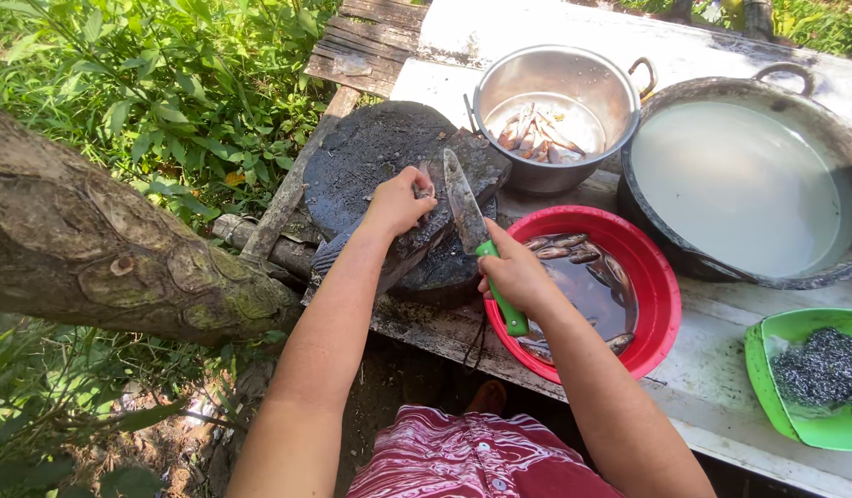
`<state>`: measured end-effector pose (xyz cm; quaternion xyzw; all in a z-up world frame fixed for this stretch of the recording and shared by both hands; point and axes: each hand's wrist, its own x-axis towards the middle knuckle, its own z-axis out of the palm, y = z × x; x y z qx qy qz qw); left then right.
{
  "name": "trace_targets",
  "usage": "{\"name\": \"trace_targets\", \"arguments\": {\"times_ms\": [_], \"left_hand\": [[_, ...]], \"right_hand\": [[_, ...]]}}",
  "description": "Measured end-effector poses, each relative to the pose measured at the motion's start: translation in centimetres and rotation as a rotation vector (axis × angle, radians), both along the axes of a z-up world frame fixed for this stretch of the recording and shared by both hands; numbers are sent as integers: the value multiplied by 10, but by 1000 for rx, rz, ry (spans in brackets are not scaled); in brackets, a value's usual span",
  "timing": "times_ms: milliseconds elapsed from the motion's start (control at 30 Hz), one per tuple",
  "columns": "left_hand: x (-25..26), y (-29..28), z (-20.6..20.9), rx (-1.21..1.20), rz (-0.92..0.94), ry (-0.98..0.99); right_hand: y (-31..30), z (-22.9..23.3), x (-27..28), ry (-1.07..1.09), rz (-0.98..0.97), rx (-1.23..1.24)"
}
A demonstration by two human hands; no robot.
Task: The person prepares fish by gutting and cleaning them by hand in a basin of water and scraping and cutting them with knives on a wooden chopping block.
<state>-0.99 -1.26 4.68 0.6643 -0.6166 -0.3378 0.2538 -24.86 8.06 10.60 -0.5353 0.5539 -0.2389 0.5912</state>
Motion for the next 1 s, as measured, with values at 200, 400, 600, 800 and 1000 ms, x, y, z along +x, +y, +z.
{"name": "trace_targets", "arguments": {"times_ms": [200,400,600,800,1000], "left_hand": [[7,-11,-21,13,88,262],[12,-14,-21,103,104,486],[11,-13,-12,128,100,434],[14,-11,-22,28,50,297],[13,-17,-30,45,24,332]], "right_hand": [[-3,-2,15,-39,-56,72],[11,11,28,-16,20,86],[-12,6,53,-5,12,103],[-8,16,53,59,66,92],[-38,5,71,70,112,50]]}}
